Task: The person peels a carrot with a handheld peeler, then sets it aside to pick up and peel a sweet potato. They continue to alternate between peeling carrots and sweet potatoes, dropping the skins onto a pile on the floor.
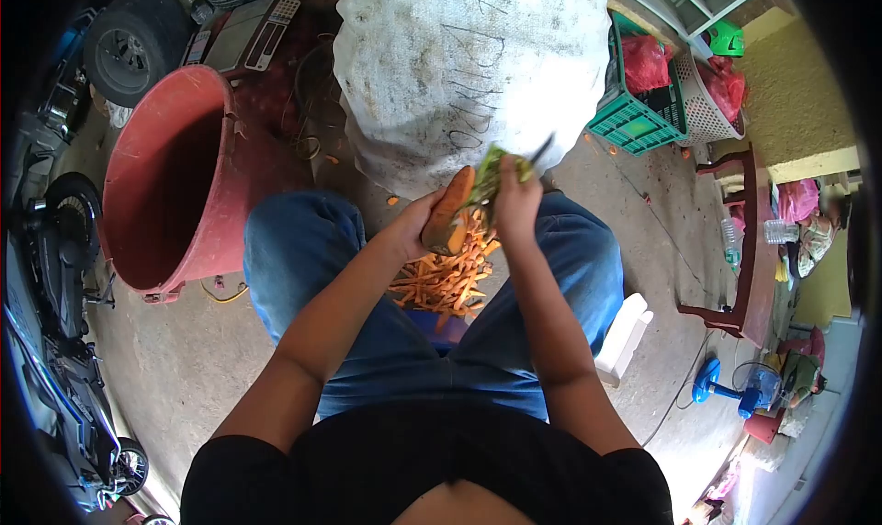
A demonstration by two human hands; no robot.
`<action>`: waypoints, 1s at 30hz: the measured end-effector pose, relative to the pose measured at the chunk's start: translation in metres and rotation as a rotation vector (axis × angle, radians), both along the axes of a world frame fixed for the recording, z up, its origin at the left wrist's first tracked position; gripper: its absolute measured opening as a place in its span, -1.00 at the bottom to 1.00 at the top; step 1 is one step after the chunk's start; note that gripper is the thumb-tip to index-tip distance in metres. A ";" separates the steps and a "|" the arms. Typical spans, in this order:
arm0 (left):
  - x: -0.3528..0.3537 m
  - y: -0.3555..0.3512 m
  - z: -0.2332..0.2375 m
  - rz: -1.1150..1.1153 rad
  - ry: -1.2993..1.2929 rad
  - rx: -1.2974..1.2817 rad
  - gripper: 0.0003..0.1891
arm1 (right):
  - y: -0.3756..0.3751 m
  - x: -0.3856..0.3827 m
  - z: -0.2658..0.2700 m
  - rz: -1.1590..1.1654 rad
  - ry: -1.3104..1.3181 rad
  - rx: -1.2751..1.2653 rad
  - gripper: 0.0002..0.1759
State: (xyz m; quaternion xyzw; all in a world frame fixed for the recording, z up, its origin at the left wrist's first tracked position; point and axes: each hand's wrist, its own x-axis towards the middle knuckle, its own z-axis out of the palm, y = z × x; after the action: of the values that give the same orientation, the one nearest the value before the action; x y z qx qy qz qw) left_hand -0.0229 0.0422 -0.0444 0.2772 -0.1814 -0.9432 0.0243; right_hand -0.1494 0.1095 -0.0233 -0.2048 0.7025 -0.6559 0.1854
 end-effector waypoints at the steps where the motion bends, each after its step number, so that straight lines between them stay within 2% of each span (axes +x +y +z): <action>1: 0.000 0.000 -0.001 0.005 -0.004 0.029 -0.62 | -0.001 0.009 0.001 0.057 0.122 0.130 -0.73; 3: -0.001 0.000 -0.003 0.012 -0.010 0.056 -0.63 | -0.005 0.025 0.002 0.091 0.338 0.065 -0.71; 7: -0.003 0.004 -0.006 0.055 -0.081 0.094 -0.63 | -0.001 0.032 0.015 0.097 0.296 0.035 -0.71; 9: -0.004 0.007 -0.005 0.078 -0.118 0.074 -0.62 | 0.001 0.032 0.016 0.068 0.398 0.132 -0.72; 12: -0.004 0.007 -0.004 0.091 -0.112 0.044 -0.62 | 0.001 0.027 0.016 0.047 0.403 0.237 -0.73; 15: -0.007 0.002 0.001 0.066 -0.141 -0.053 -0.62 | -0.005 0.020 0.006 -0.021 0.427 0.141 -0.74; 18: -0.003 -0.004 0.002 0.044 -0.124 -0.104 -0.61 | -0.008 0.020 0.009 0.030 0.434 0.177 -0.77; 19: -0.001 -0.007 0.002 -0.028 -0.130 -0.147 -0.61 | -0.009 0.017 0.006 0.036 0.436 0.176 -0.77; 21: 0.004 -0.005 0.003 -0.097 -0.141 -0.192 -0.60 | -0.012 0.001 -0.006 -0.006 0.506 0.191 -0.80; 22: 0.008 0.003 0.008 -0.158 -0.182 -0.210 -0.60 | -0.012 -0.022 -0.007 -0.076 0.421 0.352 -0.81; 23: 0.010 0.010 0.014 -0.222 -0.223 -0.225 -0.60 | -0.013 -0.048 -0.026 -0.204 0.515 0.330 -0.78; 25: 0.014 0.013 0.027 -0.258 -0.239 -0.224 -0.59 | -0.006 -0.073 -0.030 -0.327 0.510 0.498 -0.74; 28: 0.012 0.002 0.027 -0.183 -0.159 -0.134 -0.57 | -0.005 -0.075 -0.020 -0.454 0.395 0.338 -0.73; 30: 0.010 -0.008 0.011 -0.155 -0.110 -0.096 -0.57 | -0.002 -0.057 -0.010 -0.332 0.294 0.191 -0.73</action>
State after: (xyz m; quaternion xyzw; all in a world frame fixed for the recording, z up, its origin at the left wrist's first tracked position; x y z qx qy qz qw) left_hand -0.0130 0.0341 -0.0336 0.3121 -0.2484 -0.9159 -0.0454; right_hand -0.2063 0.1074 -0.0329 -0.1614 0.8048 -0.5711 -0.0109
